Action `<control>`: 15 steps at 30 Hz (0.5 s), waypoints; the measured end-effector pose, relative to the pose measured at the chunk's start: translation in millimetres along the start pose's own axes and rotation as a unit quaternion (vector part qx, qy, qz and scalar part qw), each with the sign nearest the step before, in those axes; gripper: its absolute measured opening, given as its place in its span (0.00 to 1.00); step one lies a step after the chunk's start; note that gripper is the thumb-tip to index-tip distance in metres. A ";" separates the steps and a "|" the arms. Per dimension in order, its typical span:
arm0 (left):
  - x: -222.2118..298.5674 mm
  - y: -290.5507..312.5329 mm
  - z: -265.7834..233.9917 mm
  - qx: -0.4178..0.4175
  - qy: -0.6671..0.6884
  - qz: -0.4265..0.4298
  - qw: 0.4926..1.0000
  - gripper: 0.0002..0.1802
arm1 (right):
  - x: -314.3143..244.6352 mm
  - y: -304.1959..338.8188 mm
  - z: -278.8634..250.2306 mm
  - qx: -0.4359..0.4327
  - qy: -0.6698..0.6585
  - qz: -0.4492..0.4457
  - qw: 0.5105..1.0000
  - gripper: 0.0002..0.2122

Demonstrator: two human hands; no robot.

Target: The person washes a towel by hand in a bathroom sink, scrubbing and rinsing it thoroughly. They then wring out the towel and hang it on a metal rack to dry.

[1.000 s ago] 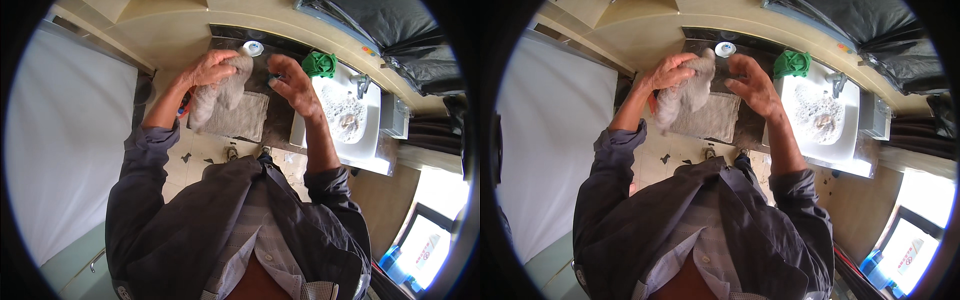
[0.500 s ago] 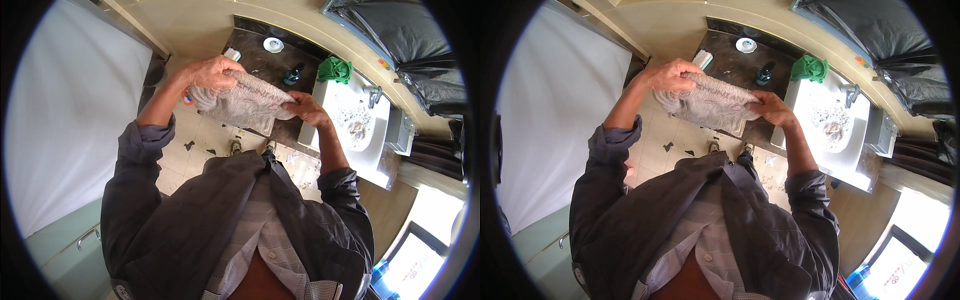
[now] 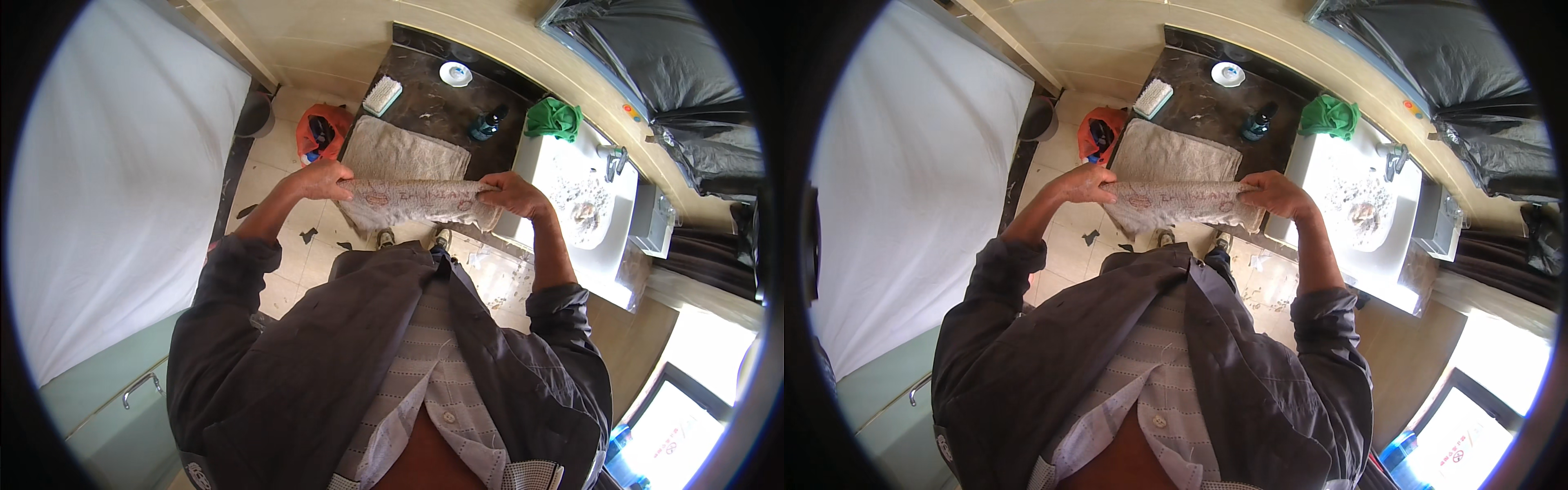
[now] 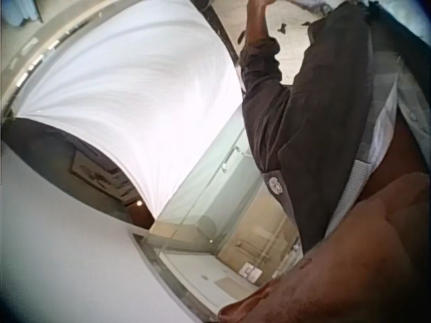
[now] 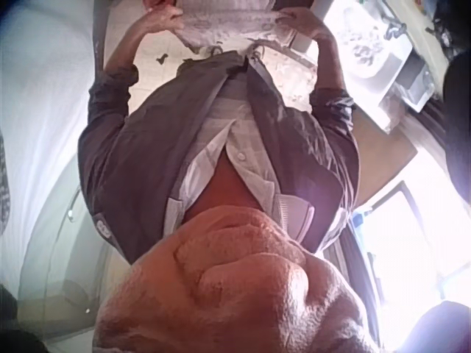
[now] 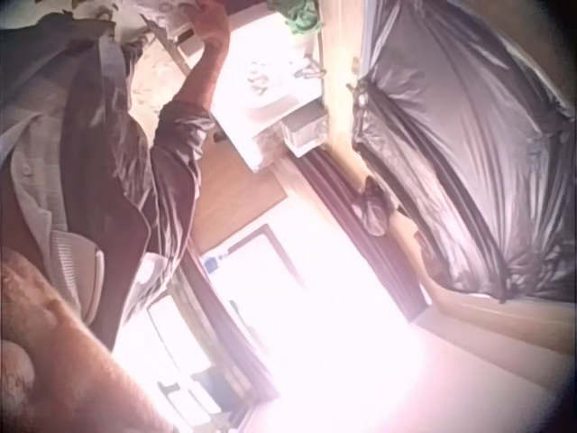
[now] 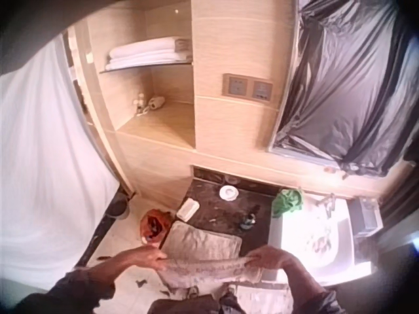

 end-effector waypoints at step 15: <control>-29.9 -36.3 -52.9 0.355 -0.085 0.086 0.927 0.12 | -7.9 -36.5 -0.2 0.388 0.092 -0.123 0.909 0.13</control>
Point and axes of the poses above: each hand's wrist, its own y-axis away from the middle knuckle, its own z-axis out of the palm, x = y × z, the point moved 1 cm from there along -y, towards the middle knuckle, and after that the axes turned 5 degrees about z, right-handed, at the moved point
